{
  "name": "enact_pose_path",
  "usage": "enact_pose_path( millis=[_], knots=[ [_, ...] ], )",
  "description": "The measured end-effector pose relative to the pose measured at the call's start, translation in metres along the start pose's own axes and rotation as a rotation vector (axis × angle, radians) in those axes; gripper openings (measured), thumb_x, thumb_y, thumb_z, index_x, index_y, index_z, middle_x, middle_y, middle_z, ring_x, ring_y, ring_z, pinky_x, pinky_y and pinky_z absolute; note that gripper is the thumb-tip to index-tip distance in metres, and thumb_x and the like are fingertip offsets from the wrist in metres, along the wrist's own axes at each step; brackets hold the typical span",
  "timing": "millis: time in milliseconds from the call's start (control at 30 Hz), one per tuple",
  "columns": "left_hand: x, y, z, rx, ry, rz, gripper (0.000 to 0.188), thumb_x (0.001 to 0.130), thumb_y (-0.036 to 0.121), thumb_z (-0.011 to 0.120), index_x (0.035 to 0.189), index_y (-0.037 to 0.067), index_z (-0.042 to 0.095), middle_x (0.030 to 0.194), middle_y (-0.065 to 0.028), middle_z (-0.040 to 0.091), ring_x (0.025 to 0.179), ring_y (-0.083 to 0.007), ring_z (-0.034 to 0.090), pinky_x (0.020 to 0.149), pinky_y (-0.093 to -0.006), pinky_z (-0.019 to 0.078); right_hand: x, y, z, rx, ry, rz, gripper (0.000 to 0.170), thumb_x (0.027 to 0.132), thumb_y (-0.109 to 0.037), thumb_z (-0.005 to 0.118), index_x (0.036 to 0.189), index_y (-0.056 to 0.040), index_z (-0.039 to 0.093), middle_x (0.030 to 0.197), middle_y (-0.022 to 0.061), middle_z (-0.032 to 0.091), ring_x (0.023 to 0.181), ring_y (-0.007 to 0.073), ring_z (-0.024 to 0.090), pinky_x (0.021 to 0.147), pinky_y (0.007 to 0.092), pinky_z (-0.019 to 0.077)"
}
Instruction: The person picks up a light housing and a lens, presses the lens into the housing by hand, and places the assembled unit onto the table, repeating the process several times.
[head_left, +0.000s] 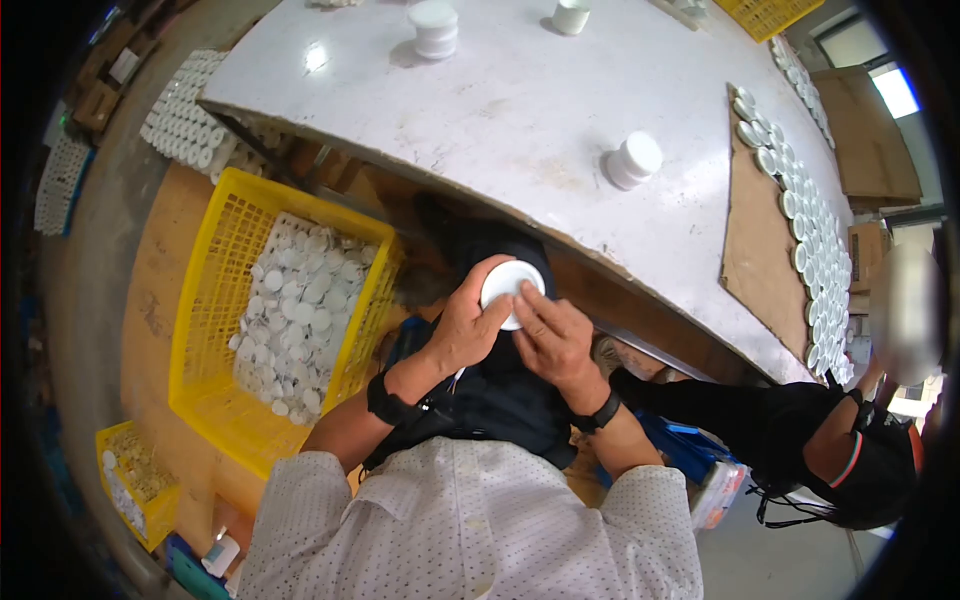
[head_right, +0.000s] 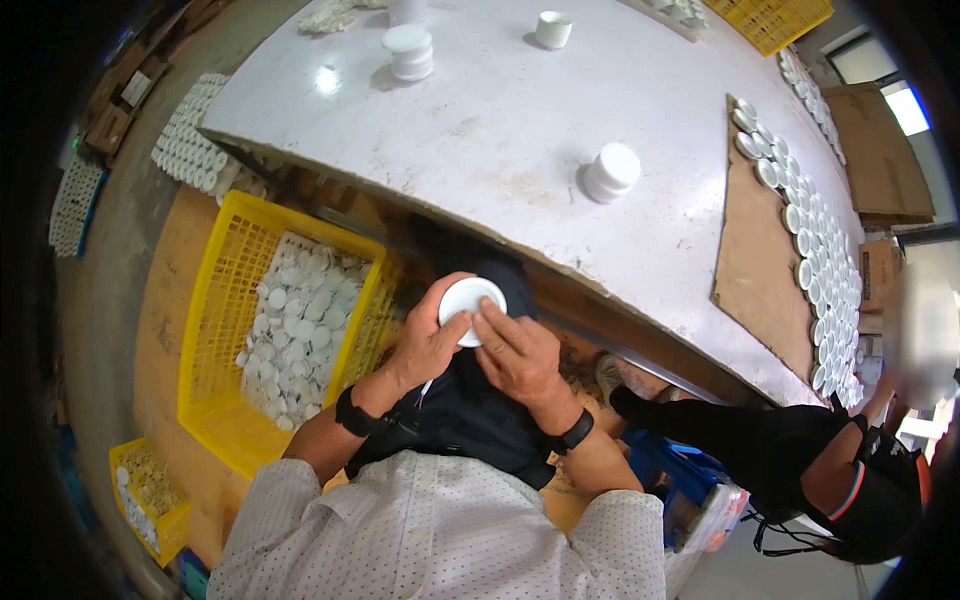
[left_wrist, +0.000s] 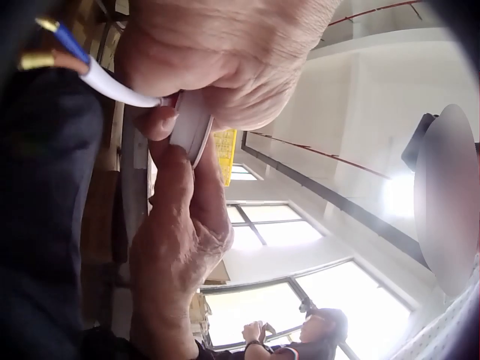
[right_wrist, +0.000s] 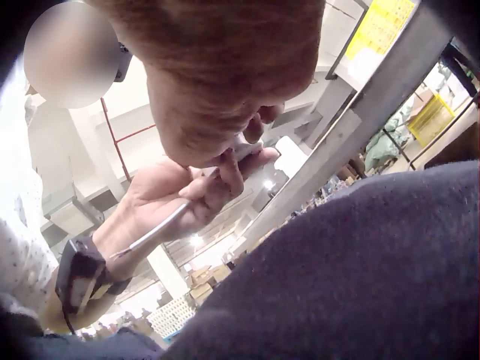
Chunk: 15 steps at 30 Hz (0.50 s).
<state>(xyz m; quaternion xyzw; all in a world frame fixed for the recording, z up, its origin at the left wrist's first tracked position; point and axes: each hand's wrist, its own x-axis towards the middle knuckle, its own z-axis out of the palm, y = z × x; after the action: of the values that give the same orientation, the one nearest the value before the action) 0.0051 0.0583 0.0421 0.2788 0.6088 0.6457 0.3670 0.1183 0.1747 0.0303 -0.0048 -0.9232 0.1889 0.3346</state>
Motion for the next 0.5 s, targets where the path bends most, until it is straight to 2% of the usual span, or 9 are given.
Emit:
enact_pose_path(
  millis=[33,167,267,367,400,433,467,500],
  knots=[
    [0.002,0.002,0.000,0.047,0.013,0.035,0.038,0.083,0.009,0.049,0.119,0.000,0.041,0.106,-0.0136,0.055,0.096,-0.0183,0.054,0.083,-0.0305,0.0443,-0.001,0.003,0.001,0.023,0.017,-0.032,0.047,0.056,-0.002,0.070,0.102,-0.0036,0.061,0.109,0.0105,0.058,0.050,0.0181,0.048,0.047,0.0284,0.0414],
    [0.004,-0.012,-0.001,-0.054,0.027,0.036,0.036,0.081,0.006,0.048,0.117,0.001,0.044,0.103,-0.0120,0.056,0.094,-0.0159,0.054,0.082,-0.0289,0.0447,0.001,0.001,0.002,0.031,0.006,-0.033,0.046,0.059,-0.004,0.069,0.104,-0.0043,0.060,0.109,0.0100,0.058,0.052,0.0176,0.049,0.049,0.0281,0.0428],
    [0.002,-0.021,-0.008,-0.303,0.087,-0.095,0.031,0.081,0.006,0.051,0.111,0.001,0.049,0.098,-0.0081,0.058,0.088,-0.0132,0.055,0.078,-0.0265,0.0459,0.009,-0.008,-0.001,0.054,-0.068,-0.006,0.045,0.061,-0.006,0.068,0.105,-0.0038,0.059,0.111,0.0116,0.056,0.059,0.0195,0.053,0.053,0.0288,0.0450],
    [0.008,-0.035,-0.034,-0.299,0.266,-0.189,0.028,0.085,0.014,0.053,0.111,0.002,0.052,0.097,-0.0074,0.059,0.086,-0.0142,0.057,0.074,-0.0261,0.0475,0.012,-0.006,-0.003,0.110,0.027,0.069,0.040,0.064,-0.004,0.067,0.103,-0.0034,0.059,0.108,0.0136,0.057,0.064,0.0229,0.056,0.057,0.0302,0.0475],
    [0.012,-0.045,-0.048,-0.384,0.308,-0.235,0.030,0.085,0.016,0.053,0.113,0.005,0.051,0.095,-0.0069,0.059,0.086,-0.0154,0.058,0.069,-0.0285,0.0492,0.012,-0.001,-0.007,0.099,0.045,0.098,0.038,0.065,-0.003,0.067,0.102,-0.0035,0.059,0.108,0.0143,0.057,0.066,0.0240,0.057,0.059,0.0305,0.0482],
    [0.014,-0.051,-0.065,-0.355,0.384,-0.282,0.030,0.085,0.019,0.053,0.113,0.009,0.051,0.093,-0.0057,0.059,0.083,-0.0157,0.059,0.057,-0.0275,0.0491,0.012,0.003,-0.012,0.081,0.055,0.178,0.035,0.065,0.000,0.066,0.100,-0.0036,0.061,0.105,0.0140,0.058,0.069,0.0253,0.058,0.061,0.0315,0.0489],
    [0.014,-0.054,-0.087,-0.262,0.395,-0.349,0.028,0.085,0.020,0.051,0.112,0.011,0.052,0.090,-0.0052,0.059,0.077,-0.0166,0.061,0.045,-0.0239,0.0434,0.012,0.010,-0.018,0.049,0.075,0.159,0.035,0.065,0.000,0.066,0.100,-0.0036,0.061,0.105,0.0140,0.058,0.069,0.0253,0.058,0.061,0.0315,0.0489],
    [0.014,-0.064,-0.108,-0.294,0.417,-0.334,0.026,0.085,0.019,0.050,0.109,0.012,0.052,0.088,-0.0050,0.060,0.070,-0.0164,0.061,0.039,-0.0208,0.0360,0.009,0.018,-0.022,0.013,0.115,0.204,0.034,0.065,0.001,0.066,0.099,-0.0034,0.061,0.104,0.0137,0.059,0.071,0.0257,0.059,0.062,0.0317,0.0491]
  ],
)
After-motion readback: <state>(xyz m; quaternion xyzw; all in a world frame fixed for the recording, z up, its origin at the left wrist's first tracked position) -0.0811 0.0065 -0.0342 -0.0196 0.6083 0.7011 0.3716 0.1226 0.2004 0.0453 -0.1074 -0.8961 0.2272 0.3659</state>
